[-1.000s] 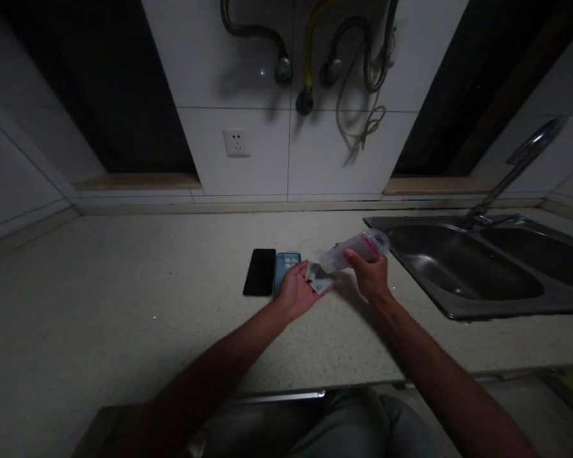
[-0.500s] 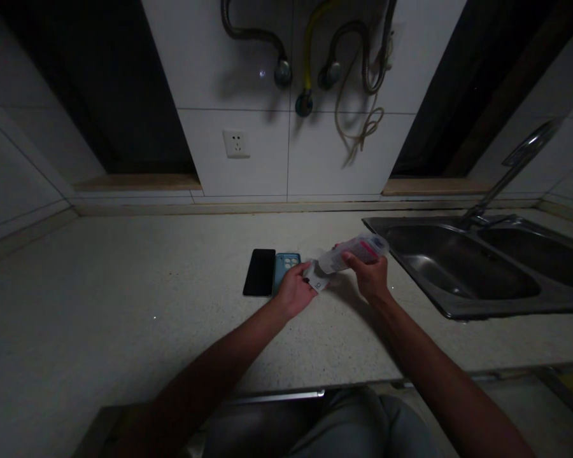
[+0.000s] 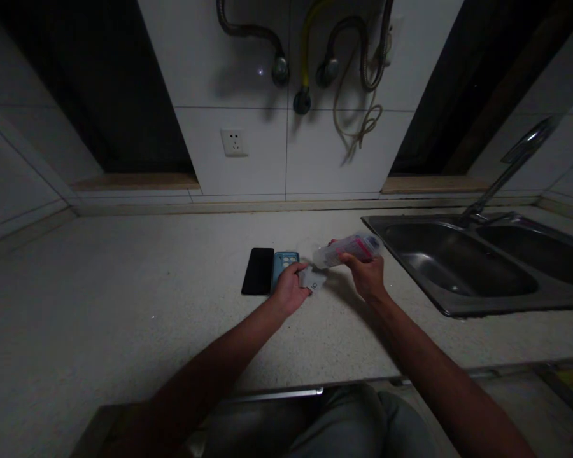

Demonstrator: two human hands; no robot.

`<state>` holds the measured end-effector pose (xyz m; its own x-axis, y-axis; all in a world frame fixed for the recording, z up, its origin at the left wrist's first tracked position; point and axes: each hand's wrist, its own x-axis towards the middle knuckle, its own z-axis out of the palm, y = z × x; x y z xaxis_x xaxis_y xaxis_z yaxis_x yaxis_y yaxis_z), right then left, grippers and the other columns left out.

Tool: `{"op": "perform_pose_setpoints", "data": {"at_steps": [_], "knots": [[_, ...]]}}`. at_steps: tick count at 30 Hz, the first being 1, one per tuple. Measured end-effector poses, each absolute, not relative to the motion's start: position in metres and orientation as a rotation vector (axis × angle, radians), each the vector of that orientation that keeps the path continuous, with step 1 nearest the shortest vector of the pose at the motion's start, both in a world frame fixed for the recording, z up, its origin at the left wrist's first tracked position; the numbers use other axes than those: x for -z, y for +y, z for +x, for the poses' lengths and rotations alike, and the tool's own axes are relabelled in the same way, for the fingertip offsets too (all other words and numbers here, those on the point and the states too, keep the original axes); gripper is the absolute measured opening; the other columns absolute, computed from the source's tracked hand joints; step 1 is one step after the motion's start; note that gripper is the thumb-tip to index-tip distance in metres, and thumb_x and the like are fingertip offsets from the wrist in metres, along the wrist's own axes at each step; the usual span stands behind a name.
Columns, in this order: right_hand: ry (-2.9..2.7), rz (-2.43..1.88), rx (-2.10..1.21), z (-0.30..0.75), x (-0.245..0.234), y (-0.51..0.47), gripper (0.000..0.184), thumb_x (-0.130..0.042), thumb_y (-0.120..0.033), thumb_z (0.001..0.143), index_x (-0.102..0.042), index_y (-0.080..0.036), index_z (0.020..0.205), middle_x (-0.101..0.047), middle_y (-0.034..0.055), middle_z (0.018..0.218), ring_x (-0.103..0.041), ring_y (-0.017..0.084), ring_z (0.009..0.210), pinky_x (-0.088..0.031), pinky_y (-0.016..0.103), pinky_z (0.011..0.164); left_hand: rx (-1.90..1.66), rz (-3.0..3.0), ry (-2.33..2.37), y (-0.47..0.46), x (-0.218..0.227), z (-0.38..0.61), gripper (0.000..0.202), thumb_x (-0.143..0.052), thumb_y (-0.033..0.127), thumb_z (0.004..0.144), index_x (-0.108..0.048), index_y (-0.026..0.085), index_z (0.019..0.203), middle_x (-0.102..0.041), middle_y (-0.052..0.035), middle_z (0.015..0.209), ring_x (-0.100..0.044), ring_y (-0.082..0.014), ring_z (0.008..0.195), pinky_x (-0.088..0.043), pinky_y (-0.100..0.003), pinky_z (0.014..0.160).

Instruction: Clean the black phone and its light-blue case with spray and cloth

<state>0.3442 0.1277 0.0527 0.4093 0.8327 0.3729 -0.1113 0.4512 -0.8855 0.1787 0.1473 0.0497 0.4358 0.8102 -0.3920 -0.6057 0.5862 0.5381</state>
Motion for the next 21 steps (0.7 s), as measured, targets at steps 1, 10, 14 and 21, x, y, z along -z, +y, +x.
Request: {"op": "perform_pose_setpoints", "data": {"at_steps": [1,10,14,21], "knots": [[-0.956,-0.911,-0.717,0.344,-0.054,0.127,0.037,-0.09,-0.034,0.058,-0.074,-0.018,0.088,-0.079,0.0069,0.093,-0.074,0.028,0.087,-0.059,0.044,0.088,-0.914,0.339,0.682,0.148,-0.048,0.179,0.014,-0.056,0.009,0.075,-0.065,0.015,0.084,-0.071,-0.0094,0.086,-0.069,-0.0241,0.091,-0.054,-0.034,0.077],[-0.831,-0.837,-0.738,0.346,-0.063,0.127,0.04,-0.089,-0.041,0.056,-0.066,-0.022,0.083,-0.076,0.004,0.08,-0.074,0.029,0.083,-0.06,0.046,0.082,-1.017,0.474,0.628,0.147,-0.046,0.178,0.031,-0.051,-0.004,0.06,-0.057,0.02,0.079,-0.067,-0.0013,0.078,-0.066,-0.0168,0.08,-0.053,-0.029,0.076],[-0.783,-0.809,-0.761,0.347,-0.065,0.129,0.039,-0.088,-0.042,0.058,-0.065,-0.023,0.083,-0.075,0.0015,0.079,-0.074,0.027,0.084,-0.06,0.042,0.08,-0.965,0.356,0.639,0.144,-0.051,0.179,0.024,-0.053,0.0,0.066,-0.057,0.019,0.08,-0.067,-0.0029,0.079,-0.067,-0.0174,0.077,-0.054,-0.033,0.078],[-0.55,-0.708,-0.936,0.368,-0.06,0.14,0.04,-0.08,-0.058,0.066,-0.068,-0.027,0.089,-0.076,-0.0017,0.086,-0.072,0.019,0.083,-0.061,0.031,0.078,-0.848,0.28,0.537,0.145,-0.059,0.167,0.01,-0.05,0.019,0.081,-0.058,0.015,0.078,-0.044,0.0028,0.052,-0.036,-0.0074,0.039,-0.024,-0.017,0.035]]}}
